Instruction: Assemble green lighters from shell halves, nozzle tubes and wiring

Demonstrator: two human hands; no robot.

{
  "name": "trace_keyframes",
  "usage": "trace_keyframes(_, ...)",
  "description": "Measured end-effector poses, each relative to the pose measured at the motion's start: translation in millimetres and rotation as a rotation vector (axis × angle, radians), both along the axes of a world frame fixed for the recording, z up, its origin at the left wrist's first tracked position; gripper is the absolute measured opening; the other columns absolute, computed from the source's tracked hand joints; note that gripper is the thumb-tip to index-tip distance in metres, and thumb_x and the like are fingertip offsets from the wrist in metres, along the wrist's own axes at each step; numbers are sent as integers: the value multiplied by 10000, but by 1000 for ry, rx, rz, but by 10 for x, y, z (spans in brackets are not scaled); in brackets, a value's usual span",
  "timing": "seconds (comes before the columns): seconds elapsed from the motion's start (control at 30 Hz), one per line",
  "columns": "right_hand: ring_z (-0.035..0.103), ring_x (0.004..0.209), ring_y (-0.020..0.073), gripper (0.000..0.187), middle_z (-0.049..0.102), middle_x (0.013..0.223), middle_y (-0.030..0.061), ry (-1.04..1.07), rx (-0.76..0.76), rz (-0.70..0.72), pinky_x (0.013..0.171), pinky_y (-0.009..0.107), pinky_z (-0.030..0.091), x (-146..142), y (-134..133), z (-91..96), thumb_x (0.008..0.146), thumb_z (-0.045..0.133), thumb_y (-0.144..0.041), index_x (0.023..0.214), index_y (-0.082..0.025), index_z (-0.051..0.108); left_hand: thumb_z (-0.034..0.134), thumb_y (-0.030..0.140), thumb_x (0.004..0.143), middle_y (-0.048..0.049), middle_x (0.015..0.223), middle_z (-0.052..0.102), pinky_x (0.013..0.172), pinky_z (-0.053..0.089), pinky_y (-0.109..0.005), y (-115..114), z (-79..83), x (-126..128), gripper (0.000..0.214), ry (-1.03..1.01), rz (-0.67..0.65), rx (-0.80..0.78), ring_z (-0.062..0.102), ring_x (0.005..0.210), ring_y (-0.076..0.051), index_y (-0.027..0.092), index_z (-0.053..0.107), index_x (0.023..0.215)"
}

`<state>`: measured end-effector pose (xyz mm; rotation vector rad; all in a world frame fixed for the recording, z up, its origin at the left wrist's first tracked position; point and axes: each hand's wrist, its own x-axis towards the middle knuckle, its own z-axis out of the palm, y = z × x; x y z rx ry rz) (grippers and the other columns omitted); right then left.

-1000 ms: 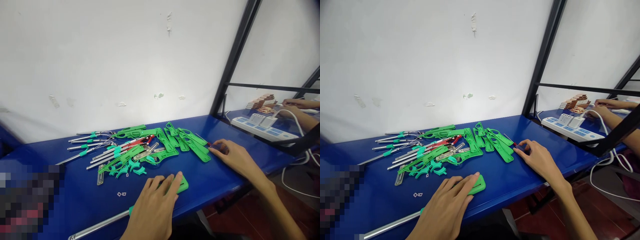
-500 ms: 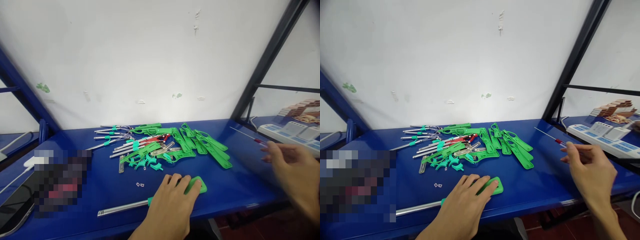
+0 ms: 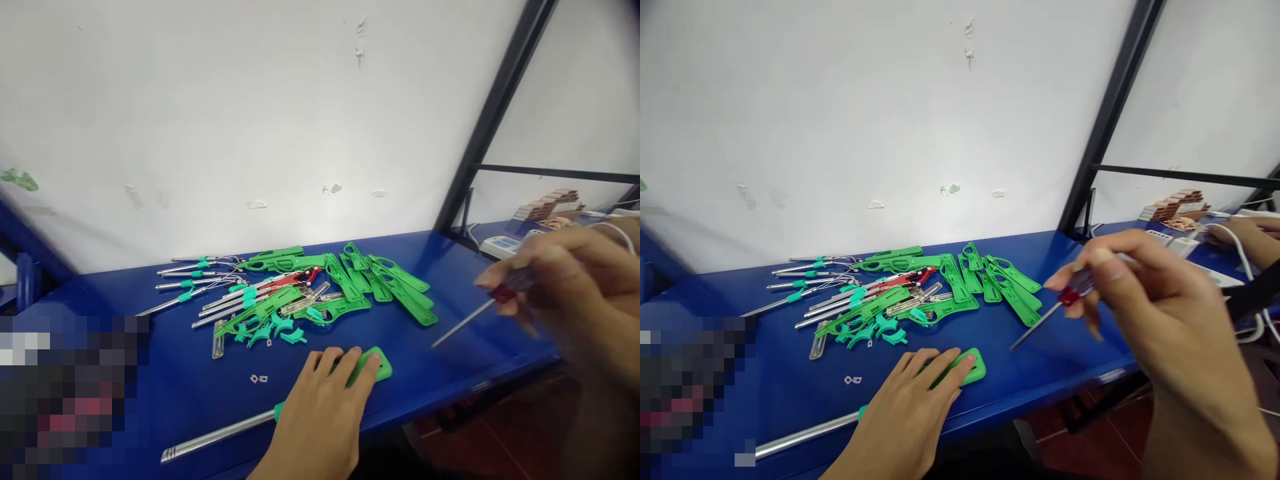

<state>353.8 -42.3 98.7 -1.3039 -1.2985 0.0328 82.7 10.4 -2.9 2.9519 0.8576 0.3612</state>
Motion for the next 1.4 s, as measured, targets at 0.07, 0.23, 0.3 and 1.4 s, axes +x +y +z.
trace_keyframes(0.07,679,588,166,170,788,847,46,-26,-20,134,452,267,529,-143,1,-17,1046,669,-418,950,-279,686,444,63,988,-58,1567,615,1025,582,-602,3,-15,-11,638,-2,0,13,628,1296,-347,255,428,1596)
trace_keyframes(0.23,682,677,131,226,761,831,-15,-203,-169,283,630,242,560,-286,129,-70,1082,621,-423,942,-269,710,452,50,986,-41,1566,620,1032,577,-585,6,-67,-27,659,-15,-5,46,640,1291,-331,267,419,1608)
trace_keyframes(0.3,673,674,126,224,765,834,-25,-204,-209,327,644,238,543,-320,182,-84,1092,603,-425,964,-267,698,445,53,996,-37,1563,624,1030,577,-587,11,-76,-27,655,-19,-1,59,641,1292,-331,270,413,1613)
trace_keyframes(1.4,694,713,155,235,761,841,-17,-272,-263,312,695,275,520,-434,324,-169,1113,555,-432,991,-268,672,501,39,933,-64,1525,653,1024,572,-550,0,-81,-20,698,-7,-8,86,655,1258,-332,256,433,1593)
